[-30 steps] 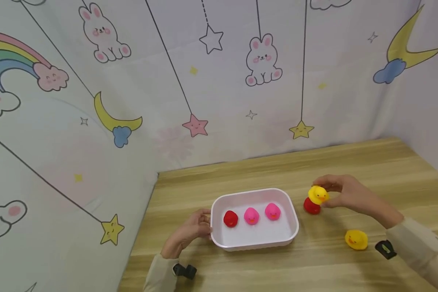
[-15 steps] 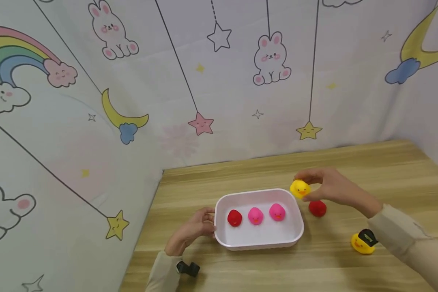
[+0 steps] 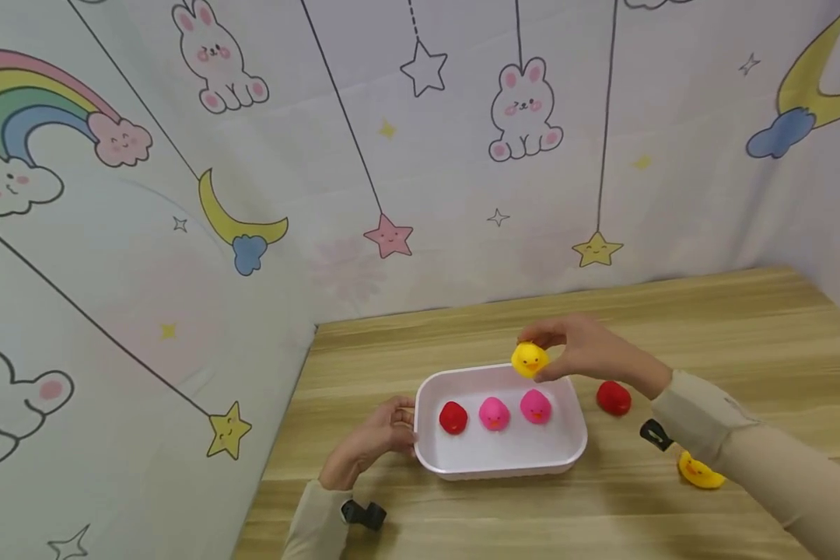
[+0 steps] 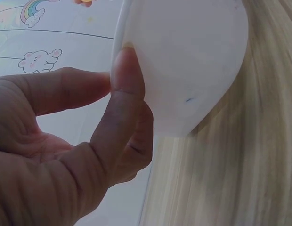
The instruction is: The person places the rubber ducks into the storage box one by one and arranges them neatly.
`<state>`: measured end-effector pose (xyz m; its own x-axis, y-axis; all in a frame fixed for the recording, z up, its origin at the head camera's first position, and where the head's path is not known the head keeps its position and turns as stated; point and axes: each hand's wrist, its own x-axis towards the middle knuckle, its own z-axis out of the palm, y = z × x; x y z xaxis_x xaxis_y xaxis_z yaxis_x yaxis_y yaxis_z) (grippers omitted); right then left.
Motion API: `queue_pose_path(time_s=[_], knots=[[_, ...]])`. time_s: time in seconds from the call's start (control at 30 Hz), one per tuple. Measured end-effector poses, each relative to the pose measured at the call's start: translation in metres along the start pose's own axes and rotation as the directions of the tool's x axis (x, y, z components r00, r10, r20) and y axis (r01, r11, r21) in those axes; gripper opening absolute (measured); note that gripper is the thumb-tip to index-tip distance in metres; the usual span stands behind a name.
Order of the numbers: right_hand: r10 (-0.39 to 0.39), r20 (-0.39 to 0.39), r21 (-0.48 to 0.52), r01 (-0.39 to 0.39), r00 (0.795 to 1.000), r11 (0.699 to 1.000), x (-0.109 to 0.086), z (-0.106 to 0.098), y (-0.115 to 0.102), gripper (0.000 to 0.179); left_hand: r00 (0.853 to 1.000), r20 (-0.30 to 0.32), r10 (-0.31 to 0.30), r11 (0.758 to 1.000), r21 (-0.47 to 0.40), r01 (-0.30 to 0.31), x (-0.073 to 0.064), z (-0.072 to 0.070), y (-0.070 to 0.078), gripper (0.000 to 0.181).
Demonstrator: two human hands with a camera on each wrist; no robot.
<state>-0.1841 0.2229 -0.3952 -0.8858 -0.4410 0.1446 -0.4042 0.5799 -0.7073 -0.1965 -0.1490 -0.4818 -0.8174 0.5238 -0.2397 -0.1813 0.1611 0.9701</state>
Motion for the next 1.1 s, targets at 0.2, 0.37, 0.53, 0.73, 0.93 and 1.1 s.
queue_pose_path(time_s=[0.2, 0.37, 0.53, 0.73, 0.93, 1.1], knots=[[-0.071, 0.045, 0.087, 0.067, 0.996, 0.994, 0.025, 0.028, -0.009, 0.046, 1.0, -0.003, 0.011, 1.0, -0.011, -0.011, -0.002, -0.002, 0.001, 0.058], [-0.097, 0.129, 0.172, 0.074, 0.987, 0.982, 0.043, 0.052, -0.019, 0.043, 1.0, 0.007, 0.015, 1.0, -0.013, -0.015, -0.003, -0.003, 0.001, 0.059], [-0.116, 0.161, 0.17, 0.088, 0.98, 0.981, 0.056, 0.064, -0.028, 0.041, 1.0, 0.008, 0.007, 1.0, -0.006, -0.007, -0.003, -0.004, 0.0, 0.06], [-0.14, 0.169, 0.183, 0.108, 0.976, 0.977, 0.066, 0.072, -0.033, 0.044, 1.0, 0.003, 0.008, 1.0, 0.002, -0.008, -0.002, -0.004, -0.001, 0.058], [-0.155, 0.211, 0.216, 0.109, 0.965, 0.97, 0.07, 0.087, -0.029, 0.041, 1.0, -0.003, -0.005, 1.0, 0.009, 0.005, -0.001, -0.004, 0.001, 0.059], [-0.178, 0.269, 0.221, 0.12, 0.946, 0.968, 0.071, 0.098, -0.03, 0.034, 1.0, -0.006, -0.011, 1.0, 0.021, 0.011, -0.002, -0.005, 0.003, 0.058]])
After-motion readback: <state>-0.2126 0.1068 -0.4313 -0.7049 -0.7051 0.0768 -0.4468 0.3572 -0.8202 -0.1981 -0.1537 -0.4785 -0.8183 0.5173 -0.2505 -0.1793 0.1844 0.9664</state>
